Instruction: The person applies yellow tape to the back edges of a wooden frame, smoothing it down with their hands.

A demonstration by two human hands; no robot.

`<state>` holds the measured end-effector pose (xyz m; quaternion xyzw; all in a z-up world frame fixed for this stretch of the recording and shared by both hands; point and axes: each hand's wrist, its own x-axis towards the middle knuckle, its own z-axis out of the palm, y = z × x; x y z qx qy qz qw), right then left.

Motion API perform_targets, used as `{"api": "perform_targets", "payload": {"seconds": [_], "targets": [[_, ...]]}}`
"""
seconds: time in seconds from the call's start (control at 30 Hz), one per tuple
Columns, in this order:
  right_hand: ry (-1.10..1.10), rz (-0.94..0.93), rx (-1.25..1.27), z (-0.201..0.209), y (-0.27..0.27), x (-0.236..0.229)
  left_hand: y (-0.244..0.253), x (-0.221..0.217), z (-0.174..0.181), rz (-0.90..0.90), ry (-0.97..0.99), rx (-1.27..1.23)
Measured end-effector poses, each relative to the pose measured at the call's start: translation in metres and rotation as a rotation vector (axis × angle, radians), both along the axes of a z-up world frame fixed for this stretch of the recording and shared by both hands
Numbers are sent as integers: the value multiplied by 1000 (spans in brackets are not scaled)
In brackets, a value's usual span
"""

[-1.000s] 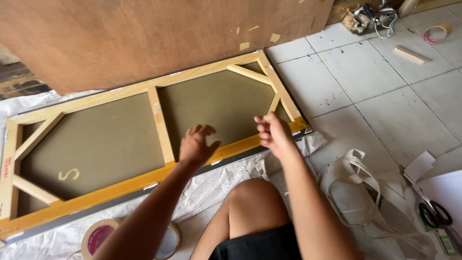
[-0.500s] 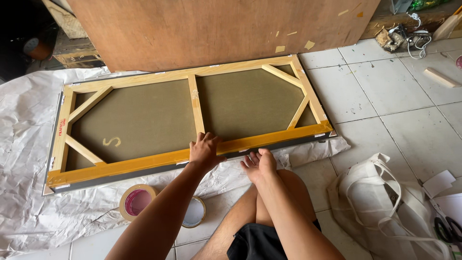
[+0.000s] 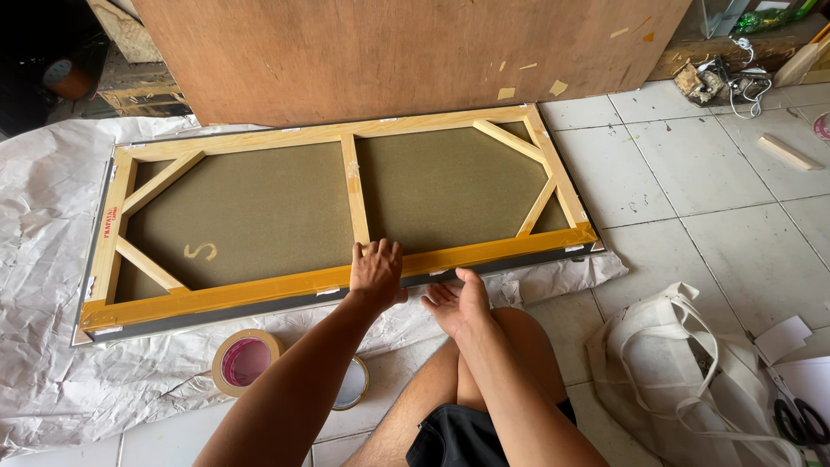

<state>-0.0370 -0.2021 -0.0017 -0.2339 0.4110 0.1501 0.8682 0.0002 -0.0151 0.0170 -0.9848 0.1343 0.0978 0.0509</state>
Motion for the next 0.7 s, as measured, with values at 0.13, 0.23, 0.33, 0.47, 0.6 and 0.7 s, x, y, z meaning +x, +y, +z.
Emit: {"api": "perform_targets", "payload": {"seconds": [0.13,0.23,0.33,0.47,0.6,0.7], "targets": [[14,-37,35,13,3,-1,4,8,-4,-5,8,-19],[50,-126,104,22,8,-1,8,14,-11,-32,-30,-55],[21,-129,78,38,14,-3,7,14,-12,-66,-68,-43],[-16,-80,69,8,7,2,3,6,-8,-99,-110,26],[-164,607,-812,41,9,-8,13,0,-7,-241,-266,33],[-112,820,-1170,33,16,6,24,3,-18,-310,-308,29]]}}
